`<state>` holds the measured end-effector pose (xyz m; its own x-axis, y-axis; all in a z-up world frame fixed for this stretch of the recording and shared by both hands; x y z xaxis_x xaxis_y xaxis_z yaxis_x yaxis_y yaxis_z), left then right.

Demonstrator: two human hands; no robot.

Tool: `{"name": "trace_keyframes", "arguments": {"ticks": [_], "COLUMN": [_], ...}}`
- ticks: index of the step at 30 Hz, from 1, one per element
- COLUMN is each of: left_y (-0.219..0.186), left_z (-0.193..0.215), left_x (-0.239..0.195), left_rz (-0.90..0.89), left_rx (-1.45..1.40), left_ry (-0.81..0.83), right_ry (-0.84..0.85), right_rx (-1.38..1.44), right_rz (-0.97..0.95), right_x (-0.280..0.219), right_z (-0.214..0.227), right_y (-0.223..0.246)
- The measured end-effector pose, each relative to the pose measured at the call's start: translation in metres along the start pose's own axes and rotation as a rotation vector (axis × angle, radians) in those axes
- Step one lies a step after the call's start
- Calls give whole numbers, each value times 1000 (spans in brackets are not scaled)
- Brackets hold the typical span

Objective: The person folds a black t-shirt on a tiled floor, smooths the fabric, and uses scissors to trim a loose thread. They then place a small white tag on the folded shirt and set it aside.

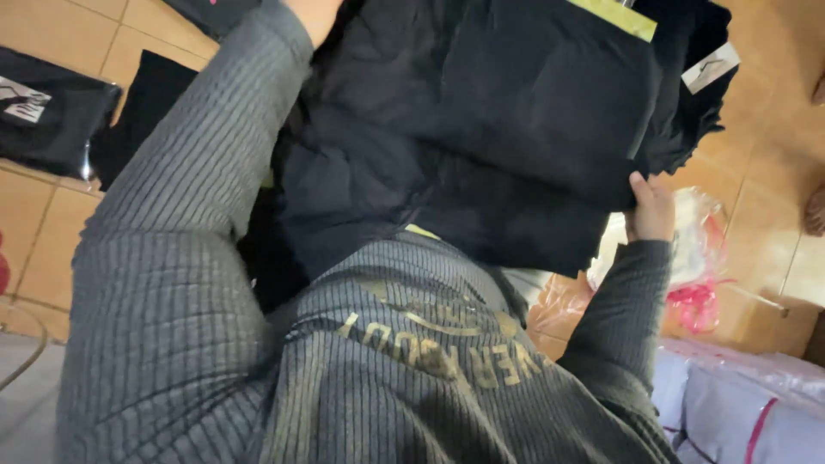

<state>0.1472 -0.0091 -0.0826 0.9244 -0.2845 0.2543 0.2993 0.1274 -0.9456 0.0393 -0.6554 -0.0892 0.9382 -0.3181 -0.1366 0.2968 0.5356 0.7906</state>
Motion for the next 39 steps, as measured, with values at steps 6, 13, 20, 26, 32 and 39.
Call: {"name": "trace_keyframes", "arguments": {"ticks": [6, 13, 20, 26, 32, 39], "left_y": [14, 34, 34, 12, 0, -18], "left_z": [11, -1, 30, 22, 20, 10], "left_x": [-29, -42, -61, -74, -99, -108], "left_rz": [411, 464, 531, 449, 463, 360], "left_rx": [724, 684, 399, 763, 882, 1017], "left_ry": [-132, -42, -220, -147, -11, -62], "right_ry": [-57, -235, -255, -200, -244, -349], "right_rx": [205, 335, -236, -392, -436, -430], "right_rz": [-143, -149, 186, 170, 146, 159], "right_x": [-32, -38, 0, -8, -33, -56], "right_z": [-7, 5, 3, -15, -6, 2], "right_y": [18, 18, -1, 13, -2, 15]}}
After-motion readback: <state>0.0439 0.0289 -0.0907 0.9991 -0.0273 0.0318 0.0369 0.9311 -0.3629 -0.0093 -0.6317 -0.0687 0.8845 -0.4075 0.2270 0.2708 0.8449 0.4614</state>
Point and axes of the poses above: each hand's wrist, its own x-axis towards the middle knuckle, its own z-axis out of the back of the hand, y = z × x, the point moved 7 cm from there along x, towards the middle knuckle
